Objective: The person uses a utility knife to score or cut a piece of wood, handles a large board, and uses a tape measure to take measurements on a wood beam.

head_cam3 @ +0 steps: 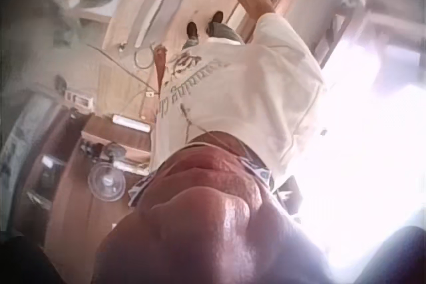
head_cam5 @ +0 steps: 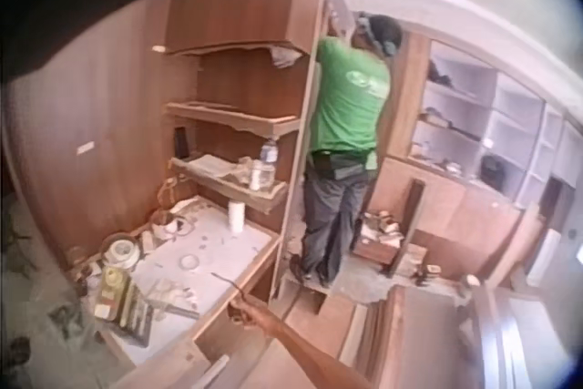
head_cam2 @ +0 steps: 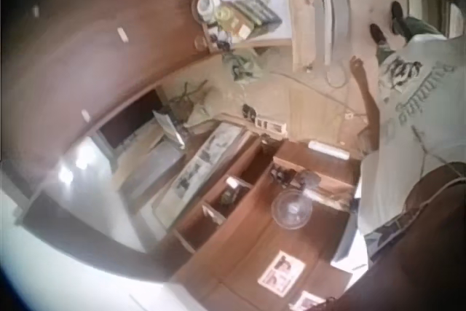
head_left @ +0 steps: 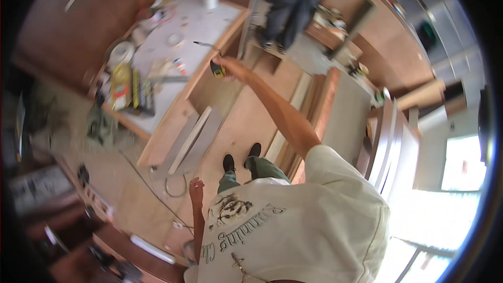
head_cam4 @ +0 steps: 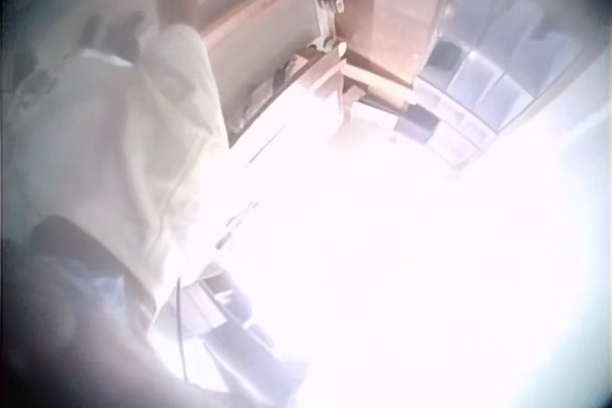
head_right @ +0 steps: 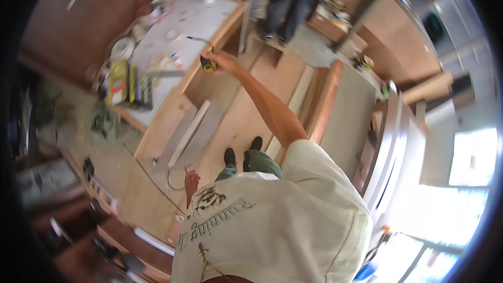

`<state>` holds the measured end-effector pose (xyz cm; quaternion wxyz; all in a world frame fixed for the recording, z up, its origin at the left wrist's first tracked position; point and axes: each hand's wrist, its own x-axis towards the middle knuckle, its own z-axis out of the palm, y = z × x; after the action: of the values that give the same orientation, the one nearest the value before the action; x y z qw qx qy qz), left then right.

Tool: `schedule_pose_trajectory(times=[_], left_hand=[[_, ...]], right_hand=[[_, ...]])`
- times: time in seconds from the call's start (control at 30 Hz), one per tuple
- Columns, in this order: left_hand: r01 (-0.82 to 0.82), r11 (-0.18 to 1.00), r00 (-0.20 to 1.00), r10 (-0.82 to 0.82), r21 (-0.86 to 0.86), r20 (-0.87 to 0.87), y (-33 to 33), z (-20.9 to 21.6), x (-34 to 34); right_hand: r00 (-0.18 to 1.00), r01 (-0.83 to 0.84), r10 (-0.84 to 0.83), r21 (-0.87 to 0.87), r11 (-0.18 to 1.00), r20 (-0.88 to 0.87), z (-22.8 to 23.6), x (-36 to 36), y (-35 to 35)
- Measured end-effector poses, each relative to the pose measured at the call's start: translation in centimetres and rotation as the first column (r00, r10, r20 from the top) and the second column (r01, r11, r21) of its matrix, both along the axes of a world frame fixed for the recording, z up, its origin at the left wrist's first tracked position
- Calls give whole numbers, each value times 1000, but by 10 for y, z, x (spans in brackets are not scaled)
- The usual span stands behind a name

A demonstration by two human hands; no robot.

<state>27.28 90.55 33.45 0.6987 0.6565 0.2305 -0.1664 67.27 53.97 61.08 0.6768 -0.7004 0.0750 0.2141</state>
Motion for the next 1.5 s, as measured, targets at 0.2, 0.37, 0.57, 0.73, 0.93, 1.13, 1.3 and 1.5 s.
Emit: schedule_pose_trajectory(times=[0.2, 0.37, 0.57, 0.73, 0.93, 1.13, 1.3, 1.5], left_hand=[[697, 687, 686, -722, 206, 87, -124, 59, 182], [969, 41, 7, -990, 243, 138, -336, 123, 240], [721, -566, -672, -711, 399, 206, -540, 218, 122], [544, -832, -839, -543, 110, 45, -552, 212, 51], [480, -875, -876, -474, -65, -90, -499, 193, 40], [608, -745, -793, -590, -274, -155, -430, 162, 90], [524, -747, -848, -503, -410, -168, -387, 180, 91], [201, -957, -978, -183, -211, -101, -368, 203, 52]], right_hand=[[882, 392, -385, -30, 920, -273, -80, -290, -172], [646, 662, -713, -266, 701, -273, -99, -455, -180], [422, 818, -906, -433, 379, 5, -82, -508, -155], [48, 980, -964, -201, -6, 262, -87, -506, -130], [-43, 999, -981, 17, -41, 187, -122, -516, -55], [-212, 880, -946, 373, -294, -246, -108, -484, 37], [-318, 857, -910, 331, -396, -265, -120, -476, 89], [-437, 808, -840, 269, -524, -322, -117, -504, 137]])
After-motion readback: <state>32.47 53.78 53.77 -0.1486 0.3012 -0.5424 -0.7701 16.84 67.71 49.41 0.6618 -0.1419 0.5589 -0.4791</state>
